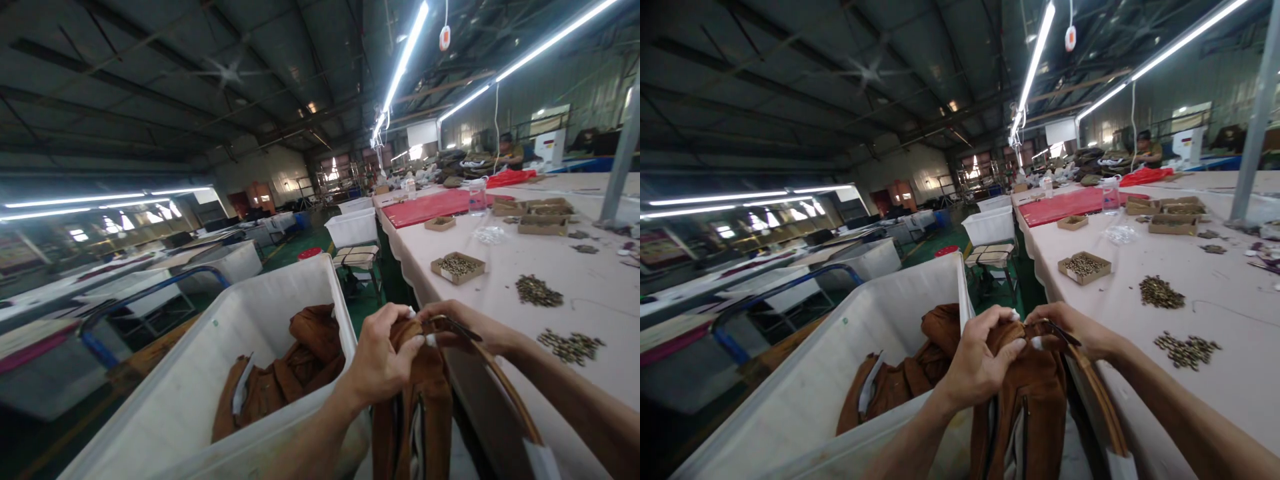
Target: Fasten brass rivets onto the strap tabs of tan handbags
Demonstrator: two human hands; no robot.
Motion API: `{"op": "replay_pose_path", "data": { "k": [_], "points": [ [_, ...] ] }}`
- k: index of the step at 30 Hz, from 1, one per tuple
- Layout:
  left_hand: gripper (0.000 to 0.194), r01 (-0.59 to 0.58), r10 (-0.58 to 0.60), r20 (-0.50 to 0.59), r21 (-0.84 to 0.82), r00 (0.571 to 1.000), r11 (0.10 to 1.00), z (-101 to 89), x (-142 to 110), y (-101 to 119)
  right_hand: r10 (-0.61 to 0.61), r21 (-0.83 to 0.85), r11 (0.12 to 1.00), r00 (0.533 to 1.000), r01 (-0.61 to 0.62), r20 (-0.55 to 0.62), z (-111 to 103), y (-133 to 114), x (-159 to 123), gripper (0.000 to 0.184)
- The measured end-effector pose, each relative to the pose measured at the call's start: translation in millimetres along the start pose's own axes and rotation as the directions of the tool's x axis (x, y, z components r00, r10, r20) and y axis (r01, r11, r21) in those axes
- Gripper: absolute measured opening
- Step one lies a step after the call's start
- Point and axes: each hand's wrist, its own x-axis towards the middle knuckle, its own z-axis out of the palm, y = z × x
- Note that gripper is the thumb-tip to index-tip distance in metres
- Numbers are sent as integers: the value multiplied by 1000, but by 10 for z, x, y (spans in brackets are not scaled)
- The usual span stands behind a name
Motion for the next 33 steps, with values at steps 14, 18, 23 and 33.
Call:
{"op": "replay_pose_path", "data": {
  "k": [14,18,23,33],
  "points": [
    [51,260,-260,-6,81,966,962,92,92,-142,144,-216,967,989,-134,33,-245,-379,-145,20],
    [29,228,-245,178,109,953,968,87,196,-254,97,-166,982,994,-88,47,-220,-360,-158,20],
    [23,370,-273,425,-165,863,914,153,275,-496,81,96,991,988,-94,129,-171,-266,-155,31],
    [49,536,-326,442,-523,835,662,251,167,-612,140,211,959,965,-188,220,-170,-146,-79,33]
  ]
}}
